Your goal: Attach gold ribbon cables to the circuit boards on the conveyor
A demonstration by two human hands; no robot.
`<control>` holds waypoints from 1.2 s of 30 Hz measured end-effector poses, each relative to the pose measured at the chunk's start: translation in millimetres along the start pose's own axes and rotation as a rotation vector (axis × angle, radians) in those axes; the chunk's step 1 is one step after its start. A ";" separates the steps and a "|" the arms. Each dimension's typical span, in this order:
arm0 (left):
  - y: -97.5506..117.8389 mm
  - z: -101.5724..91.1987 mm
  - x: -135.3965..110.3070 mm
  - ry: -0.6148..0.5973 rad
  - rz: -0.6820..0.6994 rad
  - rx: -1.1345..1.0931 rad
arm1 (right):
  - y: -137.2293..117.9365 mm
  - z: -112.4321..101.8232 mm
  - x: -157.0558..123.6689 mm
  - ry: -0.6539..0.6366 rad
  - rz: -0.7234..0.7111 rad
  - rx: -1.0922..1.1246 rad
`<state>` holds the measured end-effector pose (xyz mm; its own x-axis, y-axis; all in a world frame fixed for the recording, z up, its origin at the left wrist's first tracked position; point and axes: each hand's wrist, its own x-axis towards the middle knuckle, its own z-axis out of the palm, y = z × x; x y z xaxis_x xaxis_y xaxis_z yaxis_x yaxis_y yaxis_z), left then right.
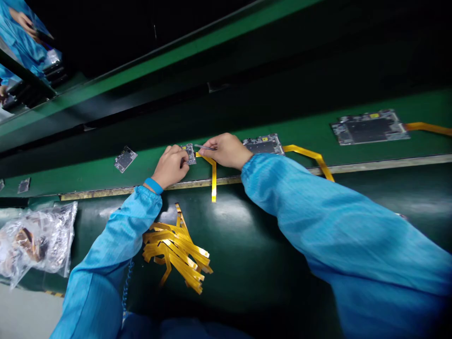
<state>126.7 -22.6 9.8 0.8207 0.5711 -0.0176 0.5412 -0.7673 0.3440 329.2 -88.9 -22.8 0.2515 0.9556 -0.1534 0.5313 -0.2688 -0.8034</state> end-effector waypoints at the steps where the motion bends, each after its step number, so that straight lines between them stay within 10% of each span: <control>1: 1.0 0.0 0.2 -0.004 0.000 -0.002 | 0.9 -0.7 -0.2 0.005 -0.007 -0.006; 36: 74.5 23.9 -3.8 -0.124 0.036 0.354 | 5.2 -37.1 1.5 -0.079 0.024 -0.396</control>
<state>168.3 -88.9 13.1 0.8444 0.5191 -0.1324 0.5238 -0.8519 0.0010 362.4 -93.3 -5.9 0.2128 0.9507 -0.2257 0.8004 -0.3021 -0.5177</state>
